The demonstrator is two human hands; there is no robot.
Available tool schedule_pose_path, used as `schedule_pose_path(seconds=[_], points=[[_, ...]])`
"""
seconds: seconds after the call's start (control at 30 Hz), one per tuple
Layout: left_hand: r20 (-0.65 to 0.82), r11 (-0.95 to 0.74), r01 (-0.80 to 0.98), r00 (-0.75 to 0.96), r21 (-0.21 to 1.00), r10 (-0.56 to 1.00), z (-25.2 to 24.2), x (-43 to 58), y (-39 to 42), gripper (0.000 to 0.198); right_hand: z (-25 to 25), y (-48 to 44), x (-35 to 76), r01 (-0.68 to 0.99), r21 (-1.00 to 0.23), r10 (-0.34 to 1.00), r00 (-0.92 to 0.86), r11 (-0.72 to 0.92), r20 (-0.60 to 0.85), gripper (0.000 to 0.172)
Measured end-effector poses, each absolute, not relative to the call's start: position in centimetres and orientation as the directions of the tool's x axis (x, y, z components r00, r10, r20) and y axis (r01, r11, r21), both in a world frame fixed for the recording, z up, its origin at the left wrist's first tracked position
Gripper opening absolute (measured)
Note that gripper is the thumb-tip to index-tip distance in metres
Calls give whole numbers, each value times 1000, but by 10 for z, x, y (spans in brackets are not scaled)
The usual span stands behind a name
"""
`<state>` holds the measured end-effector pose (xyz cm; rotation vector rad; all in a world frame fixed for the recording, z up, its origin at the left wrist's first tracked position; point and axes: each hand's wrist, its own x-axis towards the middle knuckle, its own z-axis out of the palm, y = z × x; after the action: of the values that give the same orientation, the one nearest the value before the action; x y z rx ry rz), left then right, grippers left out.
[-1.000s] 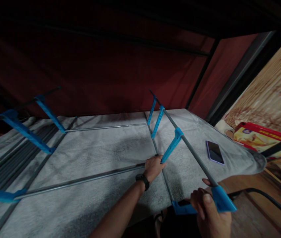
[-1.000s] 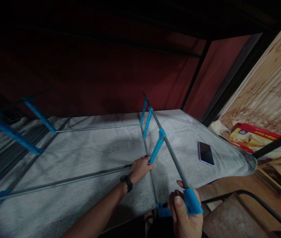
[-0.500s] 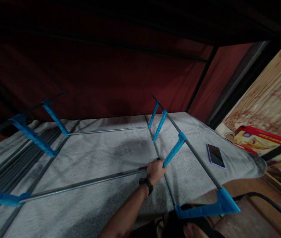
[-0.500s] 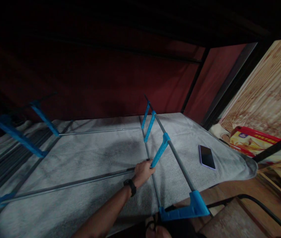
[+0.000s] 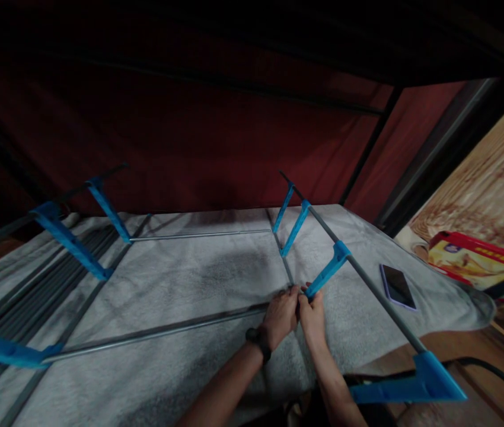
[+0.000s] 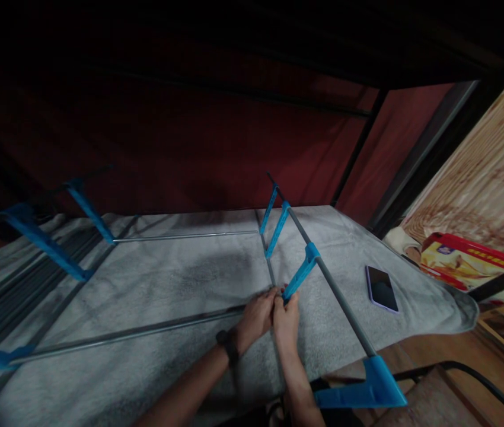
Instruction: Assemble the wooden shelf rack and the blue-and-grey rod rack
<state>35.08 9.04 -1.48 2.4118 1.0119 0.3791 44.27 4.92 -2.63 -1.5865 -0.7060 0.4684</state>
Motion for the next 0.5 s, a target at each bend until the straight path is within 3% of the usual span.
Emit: schedule_pose_path(seconds=[0.17, 0.33, 0.5], points=[[5, -624, 679, 675, 387, 738, -14, 313, 83, 35, -29, 52, 444, 175, -980, 649, 758, -96, 72, 35], [-60, -644, 675, 706, 361, 706, -5, 306, 86, 35, -23, 54, 445, 170, -973, 646, 763, -159, 28, 33], [-10, -631, 673, 687, 385, 727, -5, 307, 84, 37, -20, 57, 447, 146, -966, 636, 771, -213, -23, 33]])
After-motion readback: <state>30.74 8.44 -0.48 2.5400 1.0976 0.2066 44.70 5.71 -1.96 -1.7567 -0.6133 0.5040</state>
